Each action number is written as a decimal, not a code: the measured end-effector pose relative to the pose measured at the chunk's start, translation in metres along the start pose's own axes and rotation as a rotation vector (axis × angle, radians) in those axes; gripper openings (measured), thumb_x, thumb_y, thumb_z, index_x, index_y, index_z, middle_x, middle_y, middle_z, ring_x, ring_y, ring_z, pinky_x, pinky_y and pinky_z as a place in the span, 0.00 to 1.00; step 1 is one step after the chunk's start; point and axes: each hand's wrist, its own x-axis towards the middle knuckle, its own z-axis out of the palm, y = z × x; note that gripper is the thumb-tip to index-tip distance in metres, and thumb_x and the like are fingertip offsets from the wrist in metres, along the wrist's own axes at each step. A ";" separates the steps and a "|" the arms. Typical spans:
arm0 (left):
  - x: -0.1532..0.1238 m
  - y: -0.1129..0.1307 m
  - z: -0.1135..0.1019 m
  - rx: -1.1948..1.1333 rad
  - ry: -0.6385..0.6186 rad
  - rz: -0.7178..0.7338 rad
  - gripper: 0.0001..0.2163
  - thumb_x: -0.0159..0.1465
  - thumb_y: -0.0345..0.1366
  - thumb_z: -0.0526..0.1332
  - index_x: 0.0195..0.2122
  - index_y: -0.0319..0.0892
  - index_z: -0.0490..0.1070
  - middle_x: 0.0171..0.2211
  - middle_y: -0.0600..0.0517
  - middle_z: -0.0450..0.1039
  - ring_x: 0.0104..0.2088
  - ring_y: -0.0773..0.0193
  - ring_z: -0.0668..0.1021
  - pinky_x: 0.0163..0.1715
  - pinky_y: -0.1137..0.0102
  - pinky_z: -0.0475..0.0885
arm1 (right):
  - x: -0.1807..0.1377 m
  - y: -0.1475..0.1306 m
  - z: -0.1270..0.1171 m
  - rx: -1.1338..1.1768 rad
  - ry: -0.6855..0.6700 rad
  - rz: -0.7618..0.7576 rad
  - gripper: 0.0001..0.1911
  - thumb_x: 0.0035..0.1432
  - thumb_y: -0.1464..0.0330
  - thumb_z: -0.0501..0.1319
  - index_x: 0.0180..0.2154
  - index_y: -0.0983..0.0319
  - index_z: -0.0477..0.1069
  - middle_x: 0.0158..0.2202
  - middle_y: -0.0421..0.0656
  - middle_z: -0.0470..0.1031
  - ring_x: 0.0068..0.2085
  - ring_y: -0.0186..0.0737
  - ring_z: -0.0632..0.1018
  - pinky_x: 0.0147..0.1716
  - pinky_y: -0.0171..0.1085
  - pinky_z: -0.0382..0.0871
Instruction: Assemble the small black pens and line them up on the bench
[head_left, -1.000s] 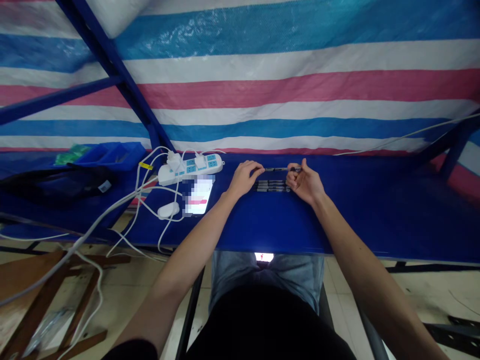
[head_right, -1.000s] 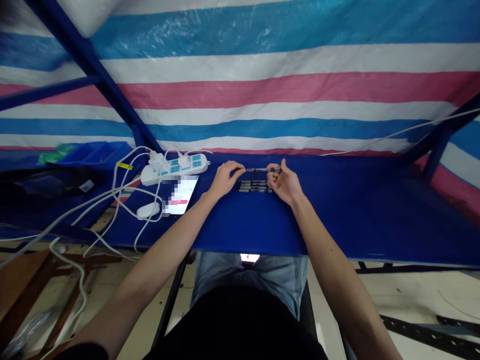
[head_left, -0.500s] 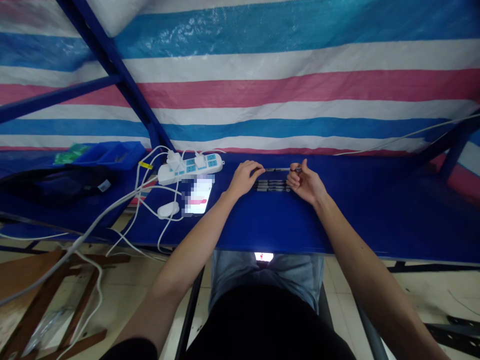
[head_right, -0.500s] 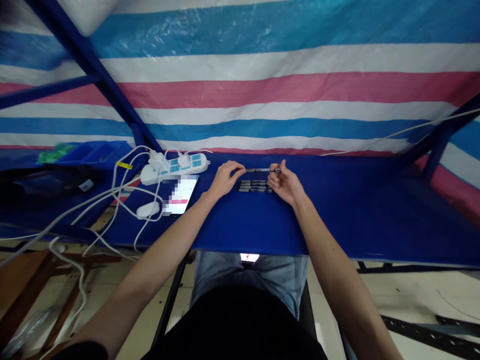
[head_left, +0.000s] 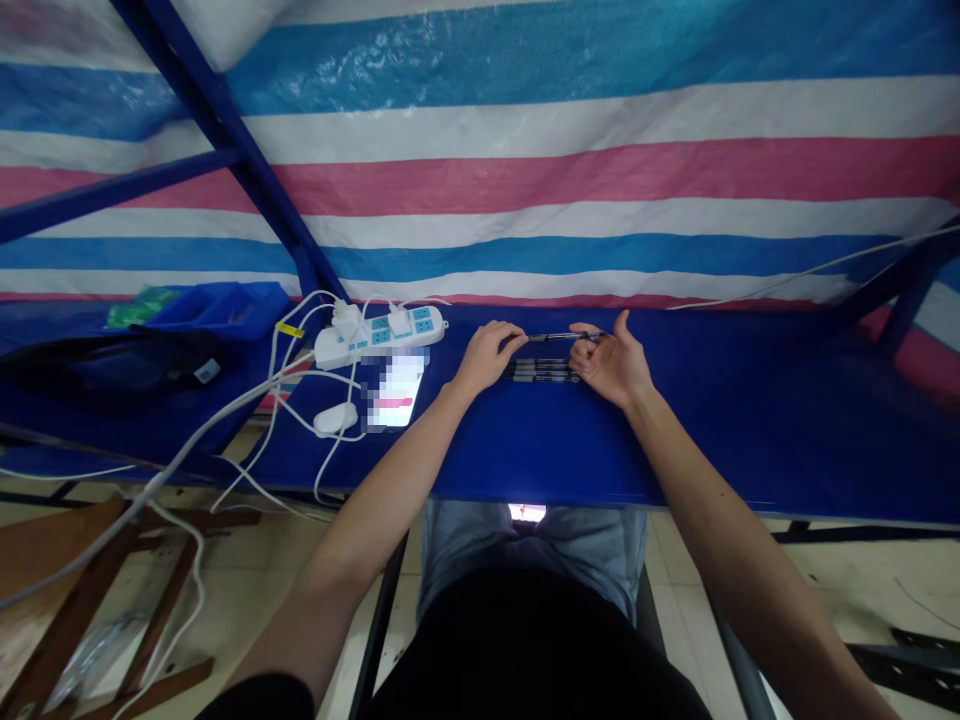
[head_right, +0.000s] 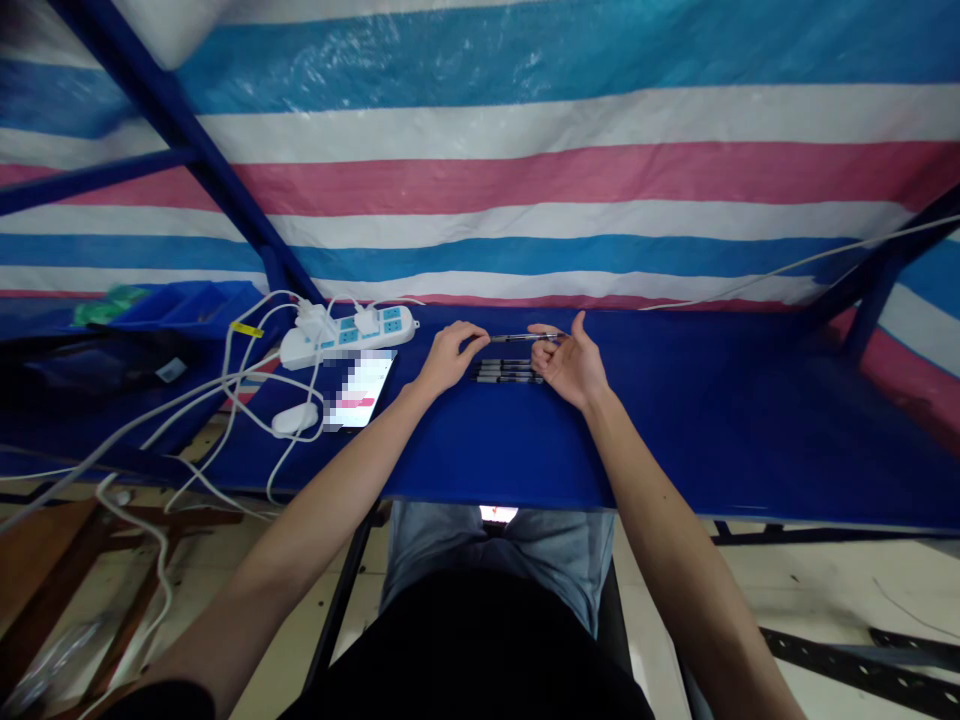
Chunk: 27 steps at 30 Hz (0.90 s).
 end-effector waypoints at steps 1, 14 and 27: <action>0.000 0.000 0.000 -0.001 0.000 0.002 0.10 0.75 0.41 0.59 0.41 0.45 0.78 0.40 0.51 0.81 0.43 0.58 0.79 0.47 0.61 0.69 | 0.000 0.000 0.000 0.004 -0.003 -0.002 0.35 0.65 0.36 0.49 0.41 0.57 0.78 0.24 0.42 0.69 0.25 0.38 0.66 0.30 0.43 0.62; 0.000 0.003 -0.002 -0.010 -0.004 0.019 0.10 0.75 0.41 0.59 0.41 0.44 0.77 0.40 0.51 0.81 0.43 0.58 0.79 0.47 0.61 0.69 | 0.001 0.001 -0.001 -0.132 0.025 -0.054 0.33 0.65 0.35 0.47 0.36 0.54 0.74 0.21 0.40 0.64 0.25 0.39 0.66 0.30 0.42 0.63; 0.000 0.000 -0.001 -0.019 0.035 0.003 0.06 0.73 0.39 0.62 0.42 0.45 0.78 0.39 0.52 0.82 0.42 0.58 0.79 0.47 0.61 0.70 | 0.008 0.009 -0.007 -0.359 0.112 -0.152 0.30 0.63 0.39 0.56 0.45 0.57 0.76 0.26 0.40 0.71 0.24 0.36 0.67 0.27 0.40 0.63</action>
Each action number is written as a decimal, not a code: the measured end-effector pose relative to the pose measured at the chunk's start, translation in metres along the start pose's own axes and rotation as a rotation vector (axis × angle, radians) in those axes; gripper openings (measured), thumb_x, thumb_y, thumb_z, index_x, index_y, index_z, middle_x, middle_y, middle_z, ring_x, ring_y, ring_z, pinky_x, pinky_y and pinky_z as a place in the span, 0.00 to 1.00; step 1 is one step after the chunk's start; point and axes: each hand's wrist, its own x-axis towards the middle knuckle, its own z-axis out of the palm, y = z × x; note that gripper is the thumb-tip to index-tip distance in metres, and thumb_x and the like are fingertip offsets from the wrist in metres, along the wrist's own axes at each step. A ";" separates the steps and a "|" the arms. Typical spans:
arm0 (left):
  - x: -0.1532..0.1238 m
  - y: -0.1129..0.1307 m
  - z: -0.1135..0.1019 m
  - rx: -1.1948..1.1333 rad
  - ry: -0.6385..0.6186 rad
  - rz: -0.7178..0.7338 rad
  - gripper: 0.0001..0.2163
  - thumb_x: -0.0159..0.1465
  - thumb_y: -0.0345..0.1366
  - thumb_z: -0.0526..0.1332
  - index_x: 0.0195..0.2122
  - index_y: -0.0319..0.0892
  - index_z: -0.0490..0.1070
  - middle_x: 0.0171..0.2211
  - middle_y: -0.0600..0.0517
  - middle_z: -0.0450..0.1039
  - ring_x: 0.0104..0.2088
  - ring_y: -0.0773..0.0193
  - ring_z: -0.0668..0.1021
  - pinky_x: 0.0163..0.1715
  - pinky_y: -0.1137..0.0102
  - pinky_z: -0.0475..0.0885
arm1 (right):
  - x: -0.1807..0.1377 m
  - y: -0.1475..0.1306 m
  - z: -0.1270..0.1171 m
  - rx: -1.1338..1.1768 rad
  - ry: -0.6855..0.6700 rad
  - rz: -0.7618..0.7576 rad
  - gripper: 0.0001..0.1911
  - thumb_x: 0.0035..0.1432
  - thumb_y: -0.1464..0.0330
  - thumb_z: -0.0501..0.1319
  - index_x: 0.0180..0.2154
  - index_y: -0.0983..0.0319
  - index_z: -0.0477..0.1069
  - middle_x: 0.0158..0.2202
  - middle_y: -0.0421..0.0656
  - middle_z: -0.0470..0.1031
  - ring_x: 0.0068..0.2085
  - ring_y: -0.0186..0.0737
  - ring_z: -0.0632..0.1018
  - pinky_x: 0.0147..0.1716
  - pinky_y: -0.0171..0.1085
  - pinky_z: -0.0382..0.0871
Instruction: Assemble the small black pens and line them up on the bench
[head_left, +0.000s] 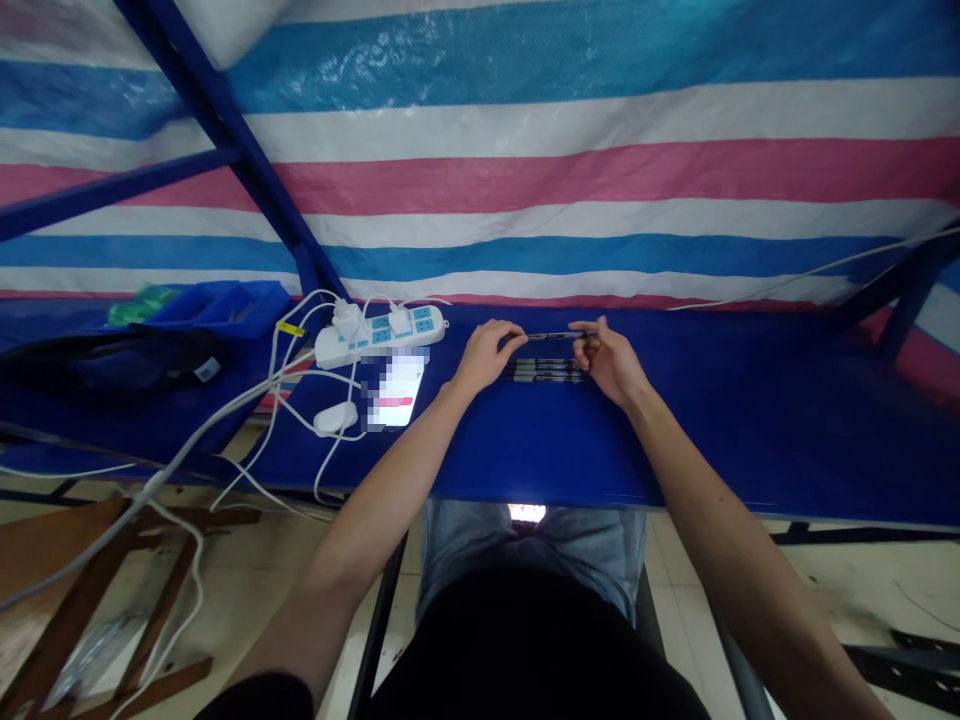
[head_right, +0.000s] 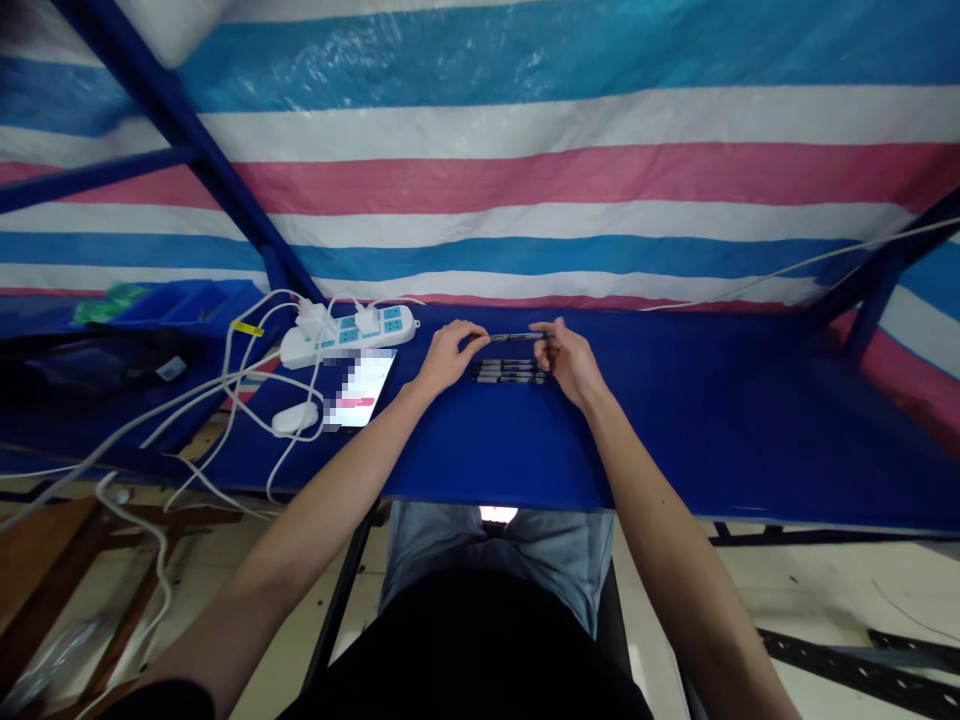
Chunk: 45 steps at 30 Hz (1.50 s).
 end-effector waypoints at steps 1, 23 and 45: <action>0.000 -0.001 0.000 0.002 0.004 -0.011 0.06 0.72 0.39 0.63 0.42 0.46 0.79 0.39 0.52 0.82 0.42 0.58 0.79 0.47 0.61 0.70 | 0.001 0.004 -0.001 -0.091 0.045 -0.043 0.26 0.61 0.43 0.61 0.44 0.57 0.75 0.27 0.39 0.72 0.24 0.35 0.68 0.27 0.39 0.62; -0.001 -0.026 -0.001 0.040 -0.207 -0.052 0.09 0.71 0.35 0.60 0.42 0.47 0.81 0.43 0.50 0.83 0.43 0.56 0.81 0.48 0.60 0.74 | 0.005 0.024 -0.009 -0.786 0.170 -0.200 0.12 0.61 0.58 0.63 0.32 0.57 0.81 0.32 0.46 0.82 0.36 0.48 0.78 0.42 0.47 0.69; 0.000 -0.004 -0.010 -0.001 -0.110 -0.002 0.11 0.75 0.41 0.57 0.49 0.47 0.78 0.48 0.50 0.82 0.49 0.56 0.79 0.54 0.58 0.71 | -0.007 0.010 0.009 -0.925 -0.135 -0.467 0.10 0.58 0.55 0.71 0.30 0.52 0.83 0.57 0.45 0.75 0.60 0.61 0.66 0.59 0.63 0.62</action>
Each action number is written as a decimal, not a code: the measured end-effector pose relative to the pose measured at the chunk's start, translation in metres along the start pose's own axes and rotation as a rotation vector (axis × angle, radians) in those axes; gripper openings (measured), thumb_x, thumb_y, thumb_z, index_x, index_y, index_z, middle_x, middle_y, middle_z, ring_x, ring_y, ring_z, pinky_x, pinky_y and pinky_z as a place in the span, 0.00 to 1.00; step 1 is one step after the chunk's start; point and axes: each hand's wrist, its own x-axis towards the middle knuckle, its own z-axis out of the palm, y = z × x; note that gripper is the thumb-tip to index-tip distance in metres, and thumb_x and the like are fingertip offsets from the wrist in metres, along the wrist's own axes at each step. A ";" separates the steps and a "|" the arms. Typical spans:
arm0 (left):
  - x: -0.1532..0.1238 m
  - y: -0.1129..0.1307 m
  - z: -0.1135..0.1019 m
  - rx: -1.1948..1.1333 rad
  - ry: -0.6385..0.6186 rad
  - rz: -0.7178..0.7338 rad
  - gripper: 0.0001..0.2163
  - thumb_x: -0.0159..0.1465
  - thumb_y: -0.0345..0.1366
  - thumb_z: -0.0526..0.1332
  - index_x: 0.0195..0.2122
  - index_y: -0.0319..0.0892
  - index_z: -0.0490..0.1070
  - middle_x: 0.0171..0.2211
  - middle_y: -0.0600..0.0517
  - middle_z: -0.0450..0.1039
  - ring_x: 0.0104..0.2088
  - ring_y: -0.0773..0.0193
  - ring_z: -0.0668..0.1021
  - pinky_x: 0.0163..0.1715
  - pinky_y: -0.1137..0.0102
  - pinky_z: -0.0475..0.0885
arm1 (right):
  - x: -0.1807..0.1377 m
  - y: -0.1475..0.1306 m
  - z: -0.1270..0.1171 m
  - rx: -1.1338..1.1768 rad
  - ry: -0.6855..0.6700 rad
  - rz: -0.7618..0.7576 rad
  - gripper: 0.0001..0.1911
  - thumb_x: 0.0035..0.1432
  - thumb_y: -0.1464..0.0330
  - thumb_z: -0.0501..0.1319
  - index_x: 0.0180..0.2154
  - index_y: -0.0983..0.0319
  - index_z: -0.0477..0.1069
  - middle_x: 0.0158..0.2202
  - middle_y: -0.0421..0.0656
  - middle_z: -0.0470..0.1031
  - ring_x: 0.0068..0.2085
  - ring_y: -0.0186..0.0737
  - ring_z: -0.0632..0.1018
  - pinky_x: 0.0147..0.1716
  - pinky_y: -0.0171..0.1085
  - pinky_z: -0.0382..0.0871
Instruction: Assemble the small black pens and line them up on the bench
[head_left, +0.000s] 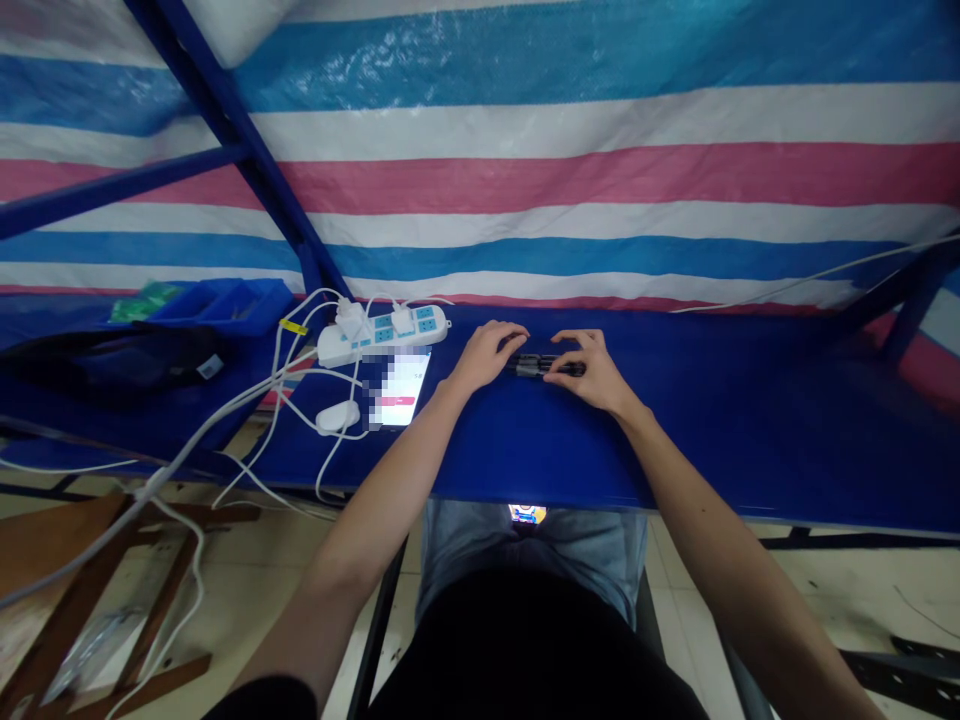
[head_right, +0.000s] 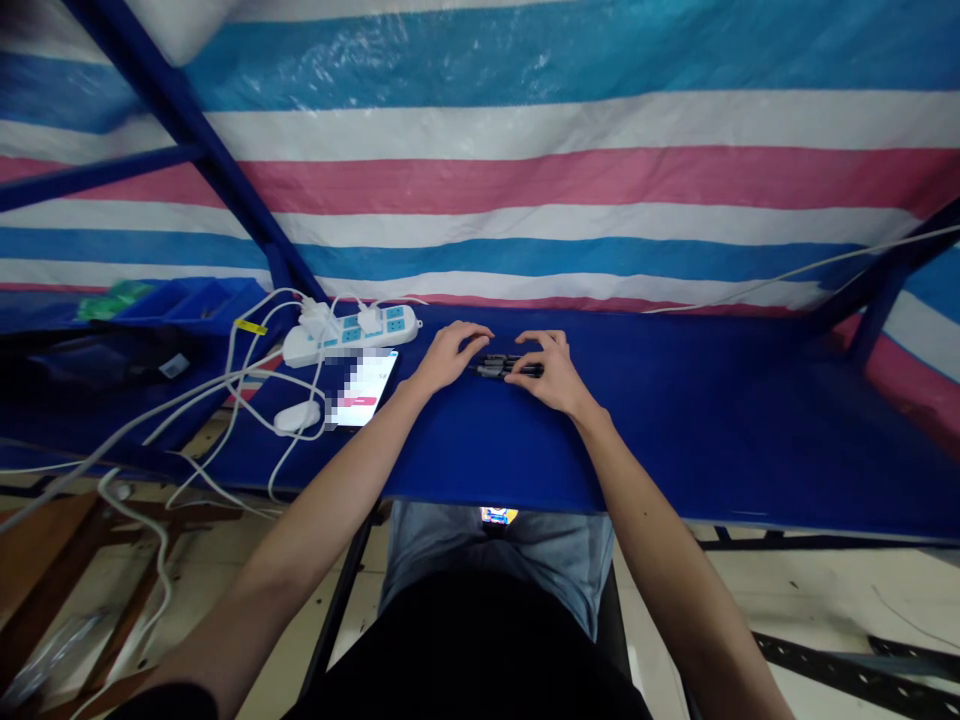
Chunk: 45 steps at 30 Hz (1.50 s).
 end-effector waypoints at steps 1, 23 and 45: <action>0.000 0.002 -0.001 -0.012 0.007 0.003 0.12 0.76 0.41 0.56 0.48 0.47 0.78 0.46 0.50 0.82 0.48 0.56 0.79 0.54 0.58 0.70 | 0.001 0.001 -0.001 0.001 0.056 0.017 0.10 0.60 0.55 0.70 0.31 0.53 0.82 0.54 0.46 0.77 0.58 0.60 0.67 0.58 0.62 0.62; 0.001 0.005 0.008 -0.003 -0.015 0.059 0.08 0.75 0.38 0.57 0.47 0.48 0.76 0.46 0.52 0.81 0.48 0.56 0.79 0.53 0.58 0.69 | 0.000 0.005 -0.001 -0.106 0.020 0.045 0.18 0.71 0.63 0.51 0.48 0.58 0.80 0.41 0.50 0.80 0.43 0.52 0.77 0.45 0.47 0.67; 0.003 0.008 0.008 -0.056 -0.110 0.031 0.19 0.77 0.47 0.48 0.31 0.43 0.65 0.31 0.52 0.72 0.35 0.59 0.74 0.44 0.64 0.64 | -0.003 0.011 0.004 -0.191 0.152 -0.125 0.15 0.72 0.67 0.54 0.43 0.59 0.81 0.33 0.47 0.79 0.36 0.45 0.76 0.38 0.41 0.69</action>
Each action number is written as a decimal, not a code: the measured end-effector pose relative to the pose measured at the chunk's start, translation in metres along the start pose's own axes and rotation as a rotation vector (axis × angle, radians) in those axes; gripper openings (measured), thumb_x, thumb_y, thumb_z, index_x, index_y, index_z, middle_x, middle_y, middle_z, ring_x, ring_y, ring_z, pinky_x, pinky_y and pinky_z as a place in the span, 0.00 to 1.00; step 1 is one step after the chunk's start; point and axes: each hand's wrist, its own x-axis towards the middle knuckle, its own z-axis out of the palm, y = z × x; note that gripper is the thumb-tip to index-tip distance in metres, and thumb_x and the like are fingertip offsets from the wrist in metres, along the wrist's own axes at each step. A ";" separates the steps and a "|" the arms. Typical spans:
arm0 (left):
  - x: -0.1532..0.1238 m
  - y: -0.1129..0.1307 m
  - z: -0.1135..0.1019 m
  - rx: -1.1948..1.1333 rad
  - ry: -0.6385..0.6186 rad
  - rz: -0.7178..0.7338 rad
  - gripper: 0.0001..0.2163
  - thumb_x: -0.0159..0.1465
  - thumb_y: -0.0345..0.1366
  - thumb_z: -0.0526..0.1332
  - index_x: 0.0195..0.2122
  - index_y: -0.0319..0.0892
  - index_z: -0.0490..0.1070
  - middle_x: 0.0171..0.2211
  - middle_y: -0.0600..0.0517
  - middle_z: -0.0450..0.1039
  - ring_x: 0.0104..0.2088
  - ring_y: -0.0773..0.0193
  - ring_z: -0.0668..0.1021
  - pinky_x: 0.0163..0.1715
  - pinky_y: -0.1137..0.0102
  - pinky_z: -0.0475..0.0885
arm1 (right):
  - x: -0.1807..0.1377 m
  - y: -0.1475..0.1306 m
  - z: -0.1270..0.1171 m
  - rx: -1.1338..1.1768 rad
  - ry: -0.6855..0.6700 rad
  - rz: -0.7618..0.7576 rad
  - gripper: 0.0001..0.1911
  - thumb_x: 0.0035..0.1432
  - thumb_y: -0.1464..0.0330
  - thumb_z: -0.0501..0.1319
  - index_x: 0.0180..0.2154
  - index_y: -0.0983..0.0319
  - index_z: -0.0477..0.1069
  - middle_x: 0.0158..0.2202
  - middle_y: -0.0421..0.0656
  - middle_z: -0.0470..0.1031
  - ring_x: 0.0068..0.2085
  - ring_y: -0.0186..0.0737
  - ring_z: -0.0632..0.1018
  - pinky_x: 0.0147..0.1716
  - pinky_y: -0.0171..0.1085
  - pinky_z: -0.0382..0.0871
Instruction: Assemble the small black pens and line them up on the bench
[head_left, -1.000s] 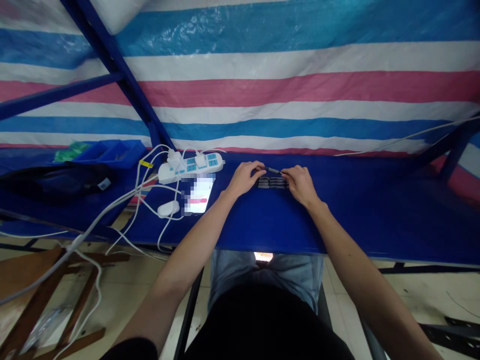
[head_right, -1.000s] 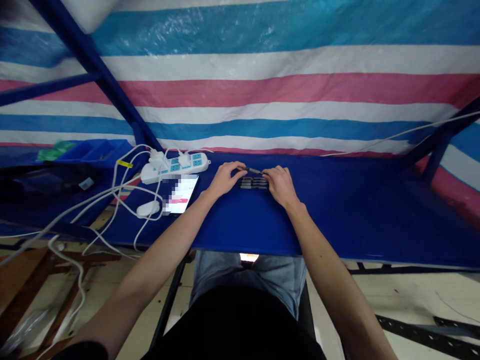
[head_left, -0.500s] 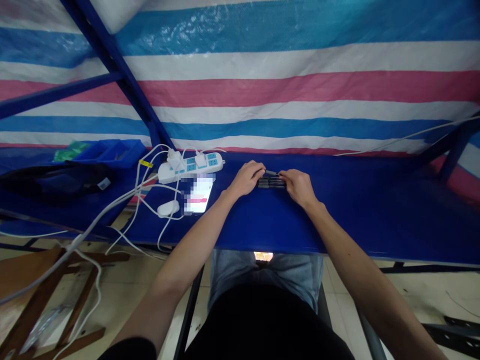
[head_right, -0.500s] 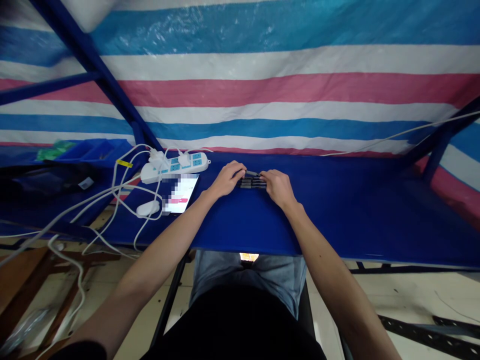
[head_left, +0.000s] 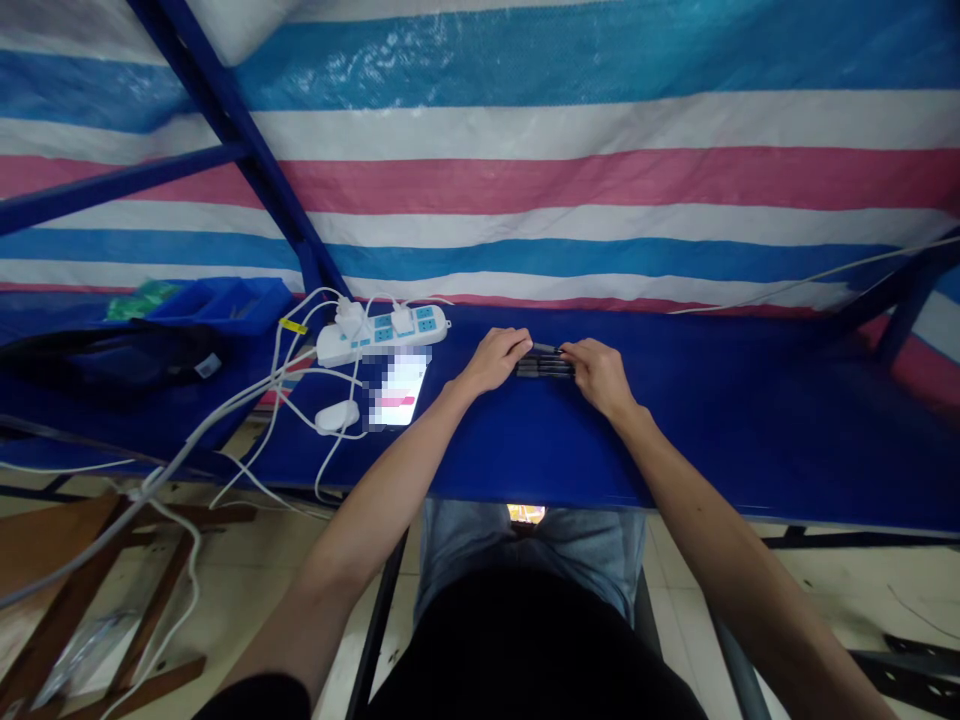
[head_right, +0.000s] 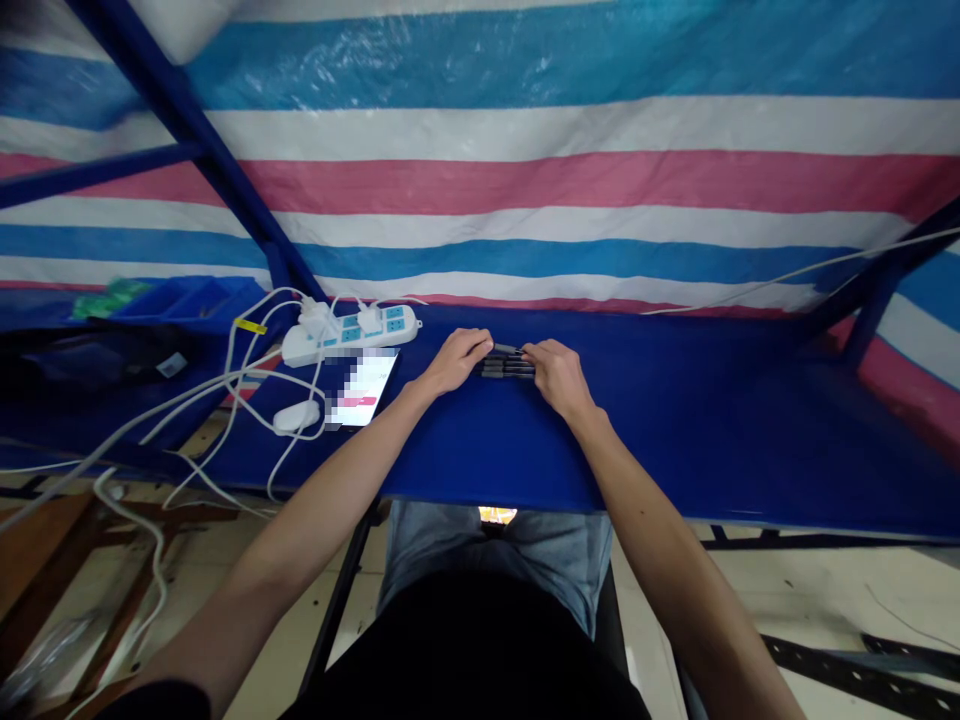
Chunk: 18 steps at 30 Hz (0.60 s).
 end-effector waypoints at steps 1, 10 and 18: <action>0.000 0.001 0.000 -0.016 0.004 -0.001 0.20 0.77 0.47 0.48 0.31 0.43 0.65 0.30 0.52 0.72 0.34 0.60 0.73 0.42 0.64 0.64 | 0.000 -0.001 0.000 0.000 0.006 -0.007 0.15 0.72 0.67 0.54 0.43 0.59 0.81 0.33 0.47 0.79 0.36 0.45 0.76 0.38 0.41 0.69; 0.001 0.009 0.001 -0.180 0.101 -0.049 0.22 0.76 0.50 0.49 0.27 0.42 0.63 0.23 0.55 0.65 0.27 0.64 0.69 0.32 0.67 0.58 | 0.003 -0.013 0.001 -0.087 0.095 -0.030 0.18 0.73 0.68 0.52 0.39 0.61 0.80 0.30 0.46 0.77 0.33 0.43 0.73 0.35 0.40 0.67; 0.001 0.006 0.005 -0.187 0.130 -0.098 0.24 0.76 0.52 0.49 0.26 0.43 0.60 0.21 0.56 0.60 0.25 0.64 0.66 0.31 0.66 0.56 | 0.003 -0.013 0.003 -0.155 0.085 -0.053 0.18 0.74 0.68 0.52 0.41 0.62 0.80 0.32 0.47 0.78 0.34 0.44 0.73 0.36 0.41 0.67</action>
